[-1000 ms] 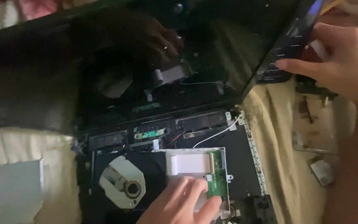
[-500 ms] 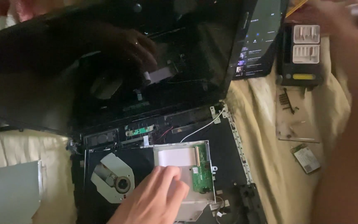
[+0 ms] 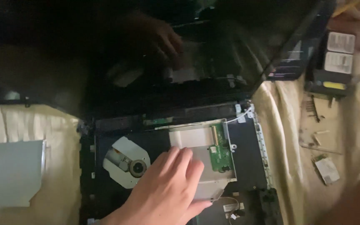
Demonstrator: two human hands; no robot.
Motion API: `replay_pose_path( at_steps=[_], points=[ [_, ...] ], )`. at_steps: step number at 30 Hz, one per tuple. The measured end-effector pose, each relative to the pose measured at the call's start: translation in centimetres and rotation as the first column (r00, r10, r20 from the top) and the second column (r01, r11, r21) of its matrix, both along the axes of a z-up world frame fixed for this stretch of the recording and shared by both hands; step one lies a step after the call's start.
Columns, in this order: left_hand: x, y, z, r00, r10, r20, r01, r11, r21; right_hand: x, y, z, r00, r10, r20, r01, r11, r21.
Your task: Disassembling a laptop by removing the optical drive and disconnecting internal ribbon cables and wires.
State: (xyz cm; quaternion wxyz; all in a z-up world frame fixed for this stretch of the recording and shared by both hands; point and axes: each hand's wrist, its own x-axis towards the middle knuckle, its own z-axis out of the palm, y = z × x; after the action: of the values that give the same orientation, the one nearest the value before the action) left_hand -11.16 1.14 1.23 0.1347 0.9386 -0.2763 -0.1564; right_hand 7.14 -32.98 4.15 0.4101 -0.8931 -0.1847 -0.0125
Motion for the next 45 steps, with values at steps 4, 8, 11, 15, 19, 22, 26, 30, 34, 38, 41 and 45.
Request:
replay_pose_path(
  at_steps=[4,8,11,15,19,22,26,30,34,38,41,45],
  points=[
    [0.5,1.0,0.2,0.998,-0.043,-0.04,0.045,0.998,0.05,-5.1,7.2,2.0,0.991,0.131,-0.018,-0.132,0.991,-0.038],
    [0.6,1.5,-0.2,0.985,-0.021,-0.169,0.038,0.994,0.099,-7.8,11.3,3.3,0.937,0.345,-0.047,-0.348,0.932,-0.101],
    [0.1,2.2,-0.4,0.997,0.001,-0.082,0.003,0.998,0.057,-8.6,13.6,2.8,0.817,0.523,-0.242,-0.566,0.807,-0.17],
    [0.6,2.5,-0.4,0.994,-0.048,-0.095,0.054,0.997,0.062,-8.4,14.3,1.2,0.797,0.487,-0.357,-0.592,0.746,-0.305],
    [1.0,2.5,0.5,0.99,-0.033,-0.137,0.032,0.999,-0.012,-8.4,14.1,0.9,0.818,0.449,-0.36,-0.559,0.768,-0.312],
    [1.2,2.0,1.1,0.995,0.09,0.031,-0.075,0.941,-0.329,-8.5,14.1,0.4,0.781,0.476,-0.405,-0.602,0.746,-0.286],
    [2.2,2.0,1.0,0.987,0.1,-0.124,-0.155,0.79,-0.593,-8.6,14.2,0.3,0.755,0.397,-0.521,-0.629,0.663,-0.406],
    [2.8,2.2,0.3,0.973,0.039,-0.227,-0.182,0.734,-0.654,-8.7,14.2,0.2,0.782,0.415,-0.464,-0.598,0.709,-0.374],
    [3.0,2.4,-0.4,0.97,0.029,-0.24,-0.186,0.723,-0.665,-8.6,14.1,-0.2,0.754,0.487,-0.44,-0.636,0.709,-0.305],
    [3.1,2.5,-0.8,0.957,0.001,-0.289,-0.194,0.744,-0.639,-8.9,14.2,-0.1,0.787,0.507,-0.351,-0.602,0.757,-0.254],
    [3.1,2.5,-1.3,0.967,0.005,-0.255,-0.176,0.739,-0.651,-8.9,14.1,-0.6,0.781,0.523,-0.341,-0.614,0.744,-0.264],
    [2.9,2.5,-1.6,0.971,-0.004,-0.24,-0.161,0.73,-0.664,-9.1,13.9,-1.1,0.775,0.541,-0.327,-0.628,0.719,-0.298]
  ],
)
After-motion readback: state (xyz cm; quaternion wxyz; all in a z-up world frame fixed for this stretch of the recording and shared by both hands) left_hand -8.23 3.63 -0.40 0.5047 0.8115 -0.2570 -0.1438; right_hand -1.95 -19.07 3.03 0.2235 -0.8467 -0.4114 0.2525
